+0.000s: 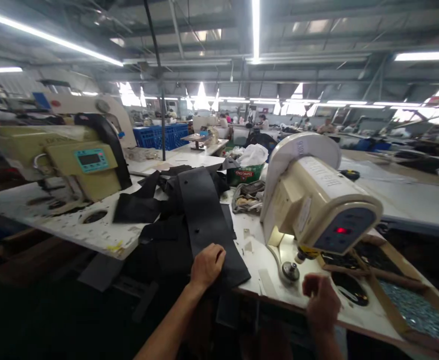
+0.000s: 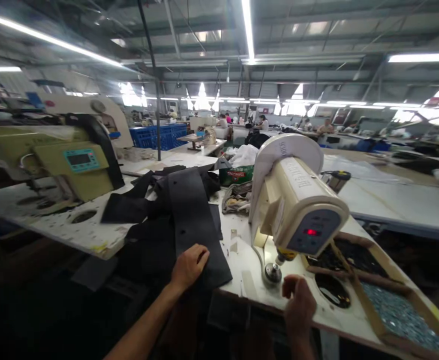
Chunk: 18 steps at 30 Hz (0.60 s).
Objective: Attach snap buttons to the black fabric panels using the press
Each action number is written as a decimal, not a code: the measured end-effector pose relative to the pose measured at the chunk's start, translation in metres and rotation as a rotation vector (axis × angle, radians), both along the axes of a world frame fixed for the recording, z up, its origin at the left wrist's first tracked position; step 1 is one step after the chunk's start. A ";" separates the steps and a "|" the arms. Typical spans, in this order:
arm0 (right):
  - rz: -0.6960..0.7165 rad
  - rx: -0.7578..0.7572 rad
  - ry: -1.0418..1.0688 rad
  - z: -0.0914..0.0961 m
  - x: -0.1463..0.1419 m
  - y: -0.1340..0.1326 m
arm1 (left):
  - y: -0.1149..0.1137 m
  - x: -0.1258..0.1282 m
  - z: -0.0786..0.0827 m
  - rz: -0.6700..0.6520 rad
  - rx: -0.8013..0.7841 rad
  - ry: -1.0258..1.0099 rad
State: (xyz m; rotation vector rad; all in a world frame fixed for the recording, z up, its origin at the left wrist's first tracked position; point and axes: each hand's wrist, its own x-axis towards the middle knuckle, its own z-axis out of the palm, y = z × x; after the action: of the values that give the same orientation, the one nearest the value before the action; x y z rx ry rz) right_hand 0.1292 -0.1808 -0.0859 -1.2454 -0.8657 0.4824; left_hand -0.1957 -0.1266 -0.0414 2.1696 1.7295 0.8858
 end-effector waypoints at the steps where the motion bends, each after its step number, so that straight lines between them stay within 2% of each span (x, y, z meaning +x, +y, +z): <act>1: 0.047 -0.005 -0.064 0.006 -0.015 -0.003 | 0.000 0.000 -0.004 -0.026 0.024 -0.002; 3: 0.167 -0.030 -0.182 0.021 -0.048 0.000 | -0.001 0.003 -0.010 -0.067 0.058 -0.021; 5: 0.306 -0.062 -0.312 0.038 -0.084 0.017 | -0.001 0.003 -0.011 -0.092 0.062 -0.071; 9: 0.407 -0.122 -0.406 0.064 -0.147 0.077 | -0.001 -0.006 -0.012 -0.137 0.036 -0.271; 11: 0.415 -0.230 -0.446 0.069 -0.170 0.107 | 0.000 -0.014 -0.013 -0.123 0.026 -0.422; 13: 0.406 -0.362 -0.520 0.069 -0.190 0.130 | 0.004 -0.021 -0.014 -0.051 0.002 -0.591; 16: 0.397 -0.530 -0.560 0.064 -0.209 0.146 | 0.011 -0.031 -0.014 0.101 -0.030 -0.978; 18: 0.409 -0.579 -0.523 0.063 -0.215 0.150 | 0.016 -0.037 -0.011 0.148 -0.031 -1.263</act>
State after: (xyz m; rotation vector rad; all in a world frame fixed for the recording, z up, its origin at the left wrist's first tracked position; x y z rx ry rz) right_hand -0.0856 -0.0310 -0.0229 -1.7731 -1.5103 0.7876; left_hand -0.2326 -0.1102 -0.0523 0.9349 1.1549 1.6944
